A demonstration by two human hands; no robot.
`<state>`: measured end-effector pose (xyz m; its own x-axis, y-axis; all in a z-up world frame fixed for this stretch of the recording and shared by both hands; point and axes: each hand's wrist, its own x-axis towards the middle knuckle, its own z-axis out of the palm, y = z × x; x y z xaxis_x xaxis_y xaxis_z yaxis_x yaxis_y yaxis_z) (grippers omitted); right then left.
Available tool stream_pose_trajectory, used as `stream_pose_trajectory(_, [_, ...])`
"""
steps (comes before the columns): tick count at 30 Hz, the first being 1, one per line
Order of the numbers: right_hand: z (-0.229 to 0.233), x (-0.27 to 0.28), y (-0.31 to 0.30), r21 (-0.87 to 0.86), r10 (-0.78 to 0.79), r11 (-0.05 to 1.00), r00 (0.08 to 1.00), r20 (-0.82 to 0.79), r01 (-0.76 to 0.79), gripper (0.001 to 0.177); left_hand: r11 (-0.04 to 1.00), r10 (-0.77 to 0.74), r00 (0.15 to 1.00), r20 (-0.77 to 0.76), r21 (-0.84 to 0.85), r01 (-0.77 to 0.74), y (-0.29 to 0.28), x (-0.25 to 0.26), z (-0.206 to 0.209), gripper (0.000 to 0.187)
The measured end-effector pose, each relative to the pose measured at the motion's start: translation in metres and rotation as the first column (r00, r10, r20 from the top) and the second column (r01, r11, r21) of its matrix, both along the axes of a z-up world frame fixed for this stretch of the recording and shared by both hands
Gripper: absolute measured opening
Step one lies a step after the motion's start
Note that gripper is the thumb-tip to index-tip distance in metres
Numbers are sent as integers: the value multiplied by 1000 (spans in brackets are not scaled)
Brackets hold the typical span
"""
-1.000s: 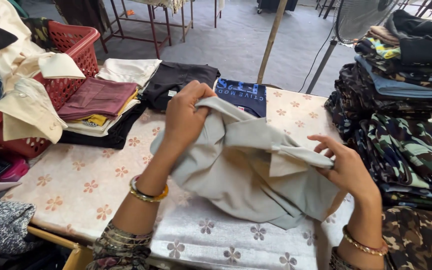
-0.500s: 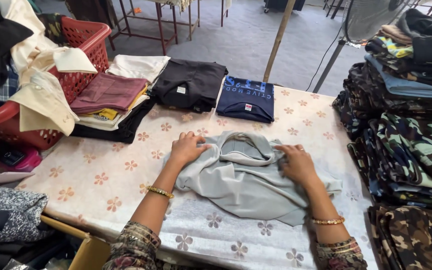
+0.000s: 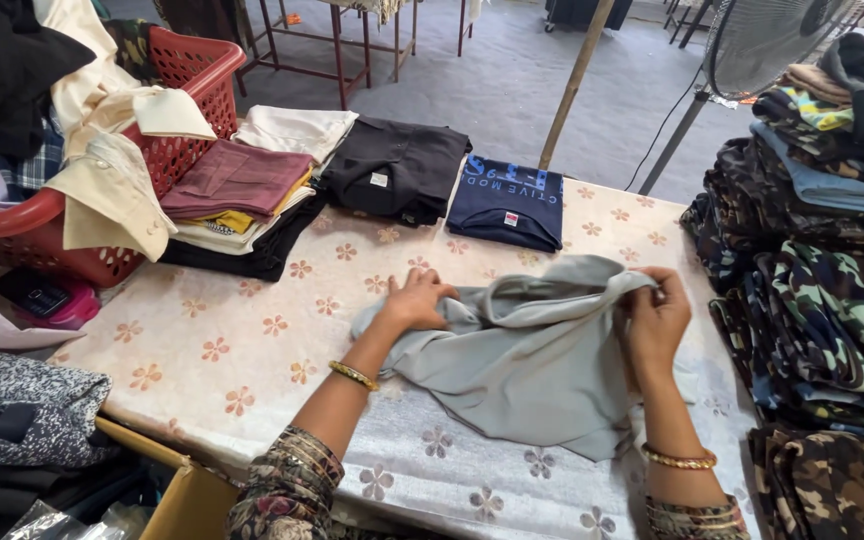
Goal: Folding various items of clothing including shirts, trousers, and a polo shirt on a table.
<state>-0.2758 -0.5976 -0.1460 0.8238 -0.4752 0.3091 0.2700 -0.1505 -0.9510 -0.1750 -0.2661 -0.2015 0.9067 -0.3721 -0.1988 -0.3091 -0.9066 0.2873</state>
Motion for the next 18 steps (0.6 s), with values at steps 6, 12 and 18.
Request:
stream_pose_trajectory(6, [36, -19, -9, -125, 65, 992, 936, 346, -23, 5, 966, -62, 992, -110, -257, 32, -62, -24, 18, 73])
stream_pose_trajectory(12, [59, -42, -43, -197, 47, 977, 817, 574, 82, 12, 948, -70, 928, 366, -264, 176, -89, -16, 1, 38])
stream_pose_trajectory(18, [74, -53, -68, 218, -146, 975, 878, 456, 49, 4, 705, 233, 796, 558, -661, 257, -69, -65, 110, 26])
